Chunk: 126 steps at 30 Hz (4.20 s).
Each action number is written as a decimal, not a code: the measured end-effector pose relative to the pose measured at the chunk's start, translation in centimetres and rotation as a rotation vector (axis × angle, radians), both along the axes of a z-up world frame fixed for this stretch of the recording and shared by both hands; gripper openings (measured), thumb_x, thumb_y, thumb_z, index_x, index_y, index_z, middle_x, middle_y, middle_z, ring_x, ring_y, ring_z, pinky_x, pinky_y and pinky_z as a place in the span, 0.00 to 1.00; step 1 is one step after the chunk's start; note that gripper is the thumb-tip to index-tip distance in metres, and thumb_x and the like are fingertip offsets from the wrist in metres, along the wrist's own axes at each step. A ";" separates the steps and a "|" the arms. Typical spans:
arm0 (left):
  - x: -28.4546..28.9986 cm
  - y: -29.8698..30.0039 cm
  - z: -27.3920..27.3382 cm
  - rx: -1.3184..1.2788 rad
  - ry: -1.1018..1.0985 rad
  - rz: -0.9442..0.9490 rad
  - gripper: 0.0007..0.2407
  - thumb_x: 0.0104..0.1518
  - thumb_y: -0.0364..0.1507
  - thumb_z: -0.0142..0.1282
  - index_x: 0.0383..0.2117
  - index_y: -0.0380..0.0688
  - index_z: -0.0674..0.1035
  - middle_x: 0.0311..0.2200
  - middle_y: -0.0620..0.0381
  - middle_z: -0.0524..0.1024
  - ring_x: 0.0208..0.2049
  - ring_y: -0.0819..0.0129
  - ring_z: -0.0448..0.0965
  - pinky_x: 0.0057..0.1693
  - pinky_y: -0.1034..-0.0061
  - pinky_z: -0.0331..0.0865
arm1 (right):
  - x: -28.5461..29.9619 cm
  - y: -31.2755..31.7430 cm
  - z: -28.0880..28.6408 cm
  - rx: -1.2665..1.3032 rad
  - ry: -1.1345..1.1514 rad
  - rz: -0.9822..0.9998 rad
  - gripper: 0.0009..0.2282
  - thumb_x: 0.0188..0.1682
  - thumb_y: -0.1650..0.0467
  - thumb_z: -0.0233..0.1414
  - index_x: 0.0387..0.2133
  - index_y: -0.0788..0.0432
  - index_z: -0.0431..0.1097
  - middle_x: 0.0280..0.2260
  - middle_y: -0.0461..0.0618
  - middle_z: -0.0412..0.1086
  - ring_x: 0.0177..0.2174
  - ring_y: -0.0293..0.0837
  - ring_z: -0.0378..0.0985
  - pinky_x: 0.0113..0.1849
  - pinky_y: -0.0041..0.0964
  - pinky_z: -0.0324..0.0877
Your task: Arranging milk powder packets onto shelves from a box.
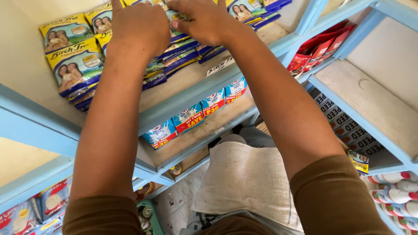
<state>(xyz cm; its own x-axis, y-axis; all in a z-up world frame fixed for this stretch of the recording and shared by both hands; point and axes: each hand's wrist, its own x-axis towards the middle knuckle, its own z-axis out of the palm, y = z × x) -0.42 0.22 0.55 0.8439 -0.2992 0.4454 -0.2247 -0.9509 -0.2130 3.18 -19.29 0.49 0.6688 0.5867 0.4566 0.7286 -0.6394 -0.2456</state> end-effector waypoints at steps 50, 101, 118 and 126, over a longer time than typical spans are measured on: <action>-11.3 -33.0 -33.2 -0.214 0.858 -0.975 0.15 0.54 0.36 0.59 0.45 0.46 0.82 0.55 0.52 0.72 0.61 0.50 0.64 0.62 0.37 0.52 | -27.1 -54.4 -54.6 1.388 0.641 -1.160 0.12 0.53 0.69 0.55 0.47 0.61 0.76 0.40 0.42 0.76 0.38 0.35 0.73 0.41 0.32 0.68; -11.5 -41.3 -36.8 -0.716 1.036 -0.706 0.09 0.62 0.36 0.55 0.39 0.47 0.83 0.37 0.57 0.82 0.40 0.58 0.82 0.48 0.64 0.74 | -27.0 -42.0 -46.6 1.018 0.068 -1.395 0.06 0.48 0.79 0.60 0.37 0.64 0.73 0.32 0.51 0.75 0.34 0.35 0.75 0.40 0.31 0.72; -11.4 -23.6 -22.3 -1.539 1.365 -0.711 0.12 0.62 0.30 0.57 0.48 0.38 0.80 0.43 0.59 0.81 0.45 0.76 0.79 0.52 0.74 0.74 | -27.2 -23.3 -22.4 0.607 -0.103 -0.184 0.09 0.44 0.76 0.56 0.37 0.55 0.70 0.46 0.52 0.73 0.56 0.53 0.71 0.59 0.53 0.63; -14.9 -20.4 -18.6 -1.570 0.834 -0.451 0.07 0.53 0.20 0.70 0.35 0.33 0.82 0.33 0.51 0.84 0.35 0.74 0.81 0.40 0.77 0.76 | -24.6 -18.3 -23.1 1.370 0.343 -0.224 0.03 0.50 0.80 0.59 0.35 0.66 0.75 0.39 0.50 0.74 0.41 0.39 0.75 0.45 0.33 0.69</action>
